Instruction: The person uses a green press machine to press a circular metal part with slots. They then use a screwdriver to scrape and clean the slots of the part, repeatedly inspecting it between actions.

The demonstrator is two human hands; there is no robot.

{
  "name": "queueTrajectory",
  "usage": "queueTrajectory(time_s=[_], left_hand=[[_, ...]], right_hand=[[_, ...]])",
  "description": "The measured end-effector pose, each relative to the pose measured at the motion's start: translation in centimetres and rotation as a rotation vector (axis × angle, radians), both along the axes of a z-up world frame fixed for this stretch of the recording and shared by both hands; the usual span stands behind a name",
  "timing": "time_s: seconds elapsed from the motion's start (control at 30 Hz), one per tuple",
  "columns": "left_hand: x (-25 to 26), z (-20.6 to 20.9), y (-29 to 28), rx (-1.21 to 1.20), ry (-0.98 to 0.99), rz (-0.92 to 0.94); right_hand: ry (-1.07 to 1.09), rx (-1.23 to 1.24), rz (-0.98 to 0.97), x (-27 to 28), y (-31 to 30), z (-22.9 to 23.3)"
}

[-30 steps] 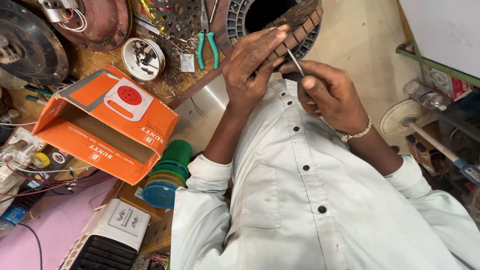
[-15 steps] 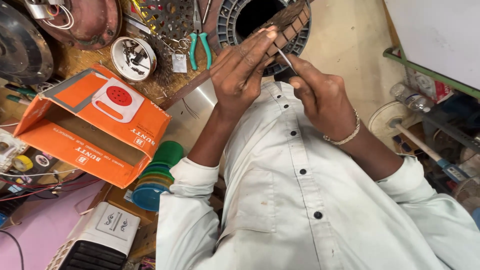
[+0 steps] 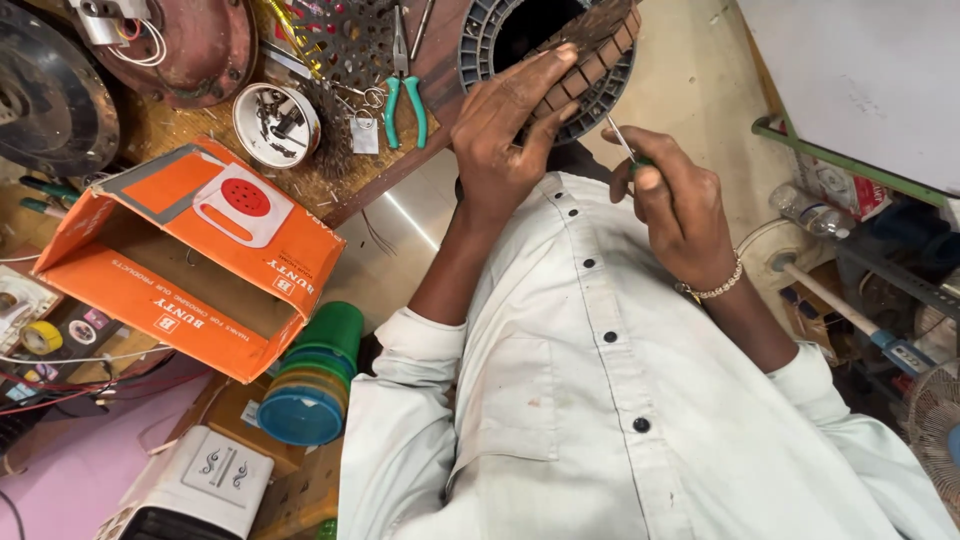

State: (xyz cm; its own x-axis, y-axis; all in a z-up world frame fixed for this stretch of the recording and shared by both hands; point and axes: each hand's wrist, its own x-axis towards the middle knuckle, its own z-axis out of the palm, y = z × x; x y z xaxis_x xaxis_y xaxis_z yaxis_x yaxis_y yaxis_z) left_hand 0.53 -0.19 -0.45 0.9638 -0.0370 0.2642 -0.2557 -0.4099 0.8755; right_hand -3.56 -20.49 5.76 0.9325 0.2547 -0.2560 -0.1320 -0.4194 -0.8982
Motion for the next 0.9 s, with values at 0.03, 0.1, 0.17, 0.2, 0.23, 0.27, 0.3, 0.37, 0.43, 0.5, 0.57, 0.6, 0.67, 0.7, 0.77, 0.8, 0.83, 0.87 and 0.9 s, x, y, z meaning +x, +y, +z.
queueTrajectory(time_s=[0.03, 0.1, 0.17, 0.2, 0.23, 0.27, 0.3, 0.37, 0.43, 0.5, 0.57, 0.6, 0.67, 0.7, 0.77, 0.8, 0.83, 0.87, 0.9], left_hand=[[0.1, 0.0, 0.0, 0.007, -0.013, -0.008], [0.1, 0.1, 0.0, 0.037, -0.028, -0.006], [-0.2, 0.4, -0.2, 0.08, -0.031, 0.01], [-0.3, 0.5, -0.3, 0.149, -0.044, 0.021], [-0.6, 0.7, -0.5, 0.216, -0.052, 0.029], [-0.8, 0.8, -0.7, 0.284, -0.061, 0.036], [-1.0, 0.9, -0.9, 0.311, -0.055, 0.038], [-1.0, 1.0, -1.1, 0.368, -0.048, 0.044], [-1.0, 1.3, -1.2, 0.384, -0.052, 0.049], [-0.9, 1.5, -1.2, 0.397, -0.052, 0.046], [-0.9, 1.6, -1.1, 0.402, -0.049, 0.035], [-1.0, 1.6, -1.1, 0.4, -0.043, 0.033], [-1.0, 1.6, -1.0, 0.394, -0.035, 0.03], [-1.0, 1.5, -0.9, 0.389, -0.04, 0.032], [-0.9, 1.5, -0.9, 0.38, -0.048, 0.037], [-0.8, 1.5, -1.0, 0.369, -0.051, 0.04], [-0.8, 1.5, -1.0, 0.36, -0.052, 0.043], [-0.8, 1.4, -1.0, 0.351, -0.053, 0.045], [-0.8, 1.4, -1.0, 0.346, -0.058, 0.042]], right_hand=[[-0.005, 0.012, 0.003, 0.0, 0.1, 0.0], [-0.01, 0.008, -0.003, -0.2, 0.4, 0.3], [-0.008, -0.023, -0.023, -0.1, 0.8, 0.6], [-0.016, -0.032, -0.019, 0.0, 0.9, 0.7], [-0.021, -0.041, -0.019, -0.1, 1.0, 1.0], [-0.025, -0.051, -0.018, -0.1, 1.2, 1.1], [-0.028, -0.064, -0.028, -0.1, 1.3, 1.2], [-0.04, -0.087, -0.047, 0.1, 1.7, 1.3], [-0.065, -0.113, -0.039, 0.3, 2.0, 1.4], [-0.078, -0.128, -0.039, 0.5, 2.2, 1.4], [-0.078, -0.135, -0.047, 0.4, 2.3, 1.4], [-0.08, -0.127, -0.052, 0.3, 2.3, 1.3], [-0.086, -0.111, -0.062, 0.2, 2.3, 1.2], [-0.08, -0.105, -0.075, 0.2, 2.3, 1.2], [-0.066, -0.09, -0.098, 0.2, 2.3, 1.1], [-0.078, -0.096, -0.104, 0.3, 2.4, 1.1], [-0.087, -0.1, -0.109, 0.3, 2.4, 1.0], [-0.097, -0.104, -0.114, 0.3, 2.5, 1.0], [-0.1, -0.092, -0.113, 0.3, 2.5, 1.0]])
